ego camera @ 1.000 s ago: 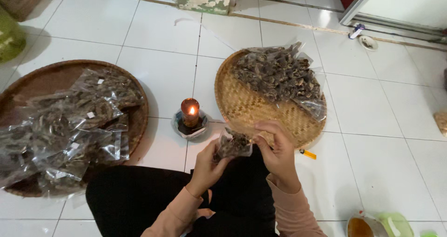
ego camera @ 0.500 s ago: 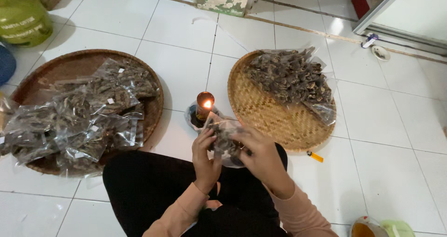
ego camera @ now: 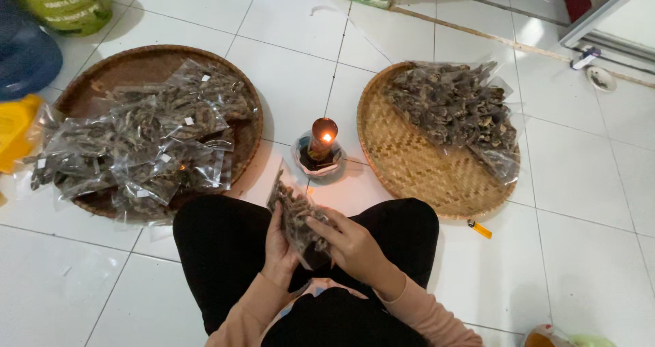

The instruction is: The person sits on the floor and seals clear plastic bags filled with dried seafood pieces by melting the open end of each bag over a candle flame. They take bags one at a time from woven trays, press the plastic edges together near the flame, and place the sealed bag back on the tray.

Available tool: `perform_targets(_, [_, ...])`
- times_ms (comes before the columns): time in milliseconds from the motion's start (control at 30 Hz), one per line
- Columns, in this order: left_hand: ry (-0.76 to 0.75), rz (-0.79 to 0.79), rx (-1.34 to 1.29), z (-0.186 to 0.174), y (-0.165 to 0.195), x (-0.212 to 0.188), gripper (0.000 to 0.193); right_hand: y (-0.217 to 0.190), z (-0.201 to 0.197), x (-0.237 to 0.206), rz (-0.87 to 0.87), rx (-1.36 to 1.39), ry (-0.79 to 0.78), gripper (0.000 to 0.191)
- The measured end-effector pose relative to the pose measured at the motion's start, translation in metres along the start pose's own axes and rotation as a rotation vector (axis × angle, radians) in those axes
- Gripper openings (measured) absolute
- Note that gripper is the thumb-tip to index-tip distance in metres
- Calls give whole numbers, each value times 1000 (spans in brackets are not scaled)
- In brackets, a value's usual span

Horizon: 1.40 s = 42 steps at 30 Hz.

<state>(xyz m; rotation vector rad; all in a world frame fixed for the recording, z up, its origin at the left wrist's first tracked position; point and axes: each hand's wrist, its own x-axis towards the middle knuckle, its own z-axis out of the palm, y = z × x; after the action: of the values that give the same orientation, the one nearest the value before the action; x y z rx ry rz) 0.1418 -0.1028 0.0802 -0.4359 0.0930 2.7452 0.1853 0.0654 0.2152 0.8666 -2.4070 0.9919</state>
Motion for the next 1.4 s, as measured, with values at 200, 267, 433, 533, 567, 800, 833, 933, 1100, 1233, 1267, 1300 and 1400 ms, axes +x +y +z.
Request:
perform_targets(200, [-51, 43, 8, 34, -6, 12, 49, -5, -19, -4, -217, -233, 303, 39])
perform_targets(267, [3, 47, 8, 39, -11, 14, 50, -5, -24, -8, -239, -245, 324, 39])
perform_targets(433, [-23, -13, -62, 34, -24, 16, 46, 5, -24, -9, -194, -321, 359, 38])
perform_targets(533, [-5, -61, -77, 27, -32, 18, 42, 10, -19, -3, -328, -282, 450, 27])
perform_targets(567, [-23, -62, -68, 25, -32, 19, 42, 13, -19, -1, -374, -291, 420, 27])
perform_targets(800, [31, -22, -65, 27, -21, 17, 34, 28, -28, 7, -402, -315, 189, 33])
perform_targets(833, [-2, -32, -41, 29, -18, 15, 36, 28, -31, 5, -447, -315, 193, 34])
perform_targets(933, [-60, -86, 27, 40, -12, 14, 41, 27, -40, -2, -562, -307, 284, 28])
perform_targets(1100, [19, -271, 111, 44, -21, 6, 42, 43, -48, 10, -729, -376, 290, 22])
perform_targets(1233, [89, -274, 89, 33, -26, 7, 42, 57, -54, 20, -863, -479, 128, 20])
perform_targets(1267, [111, -272, 43, 29, -24, 9, 42, 58, -55, 21, -852, -485, 79, 20])
perform_targets(1300, [135, -270, -3, 26, -22, 11, 42, 59, -55, 21, -840, -489, 30, 21])
perform_targets(1400, [119, -248, 106, 20, -13, 17, 47, 56, -54, 18, -763, -536, -6, 20])
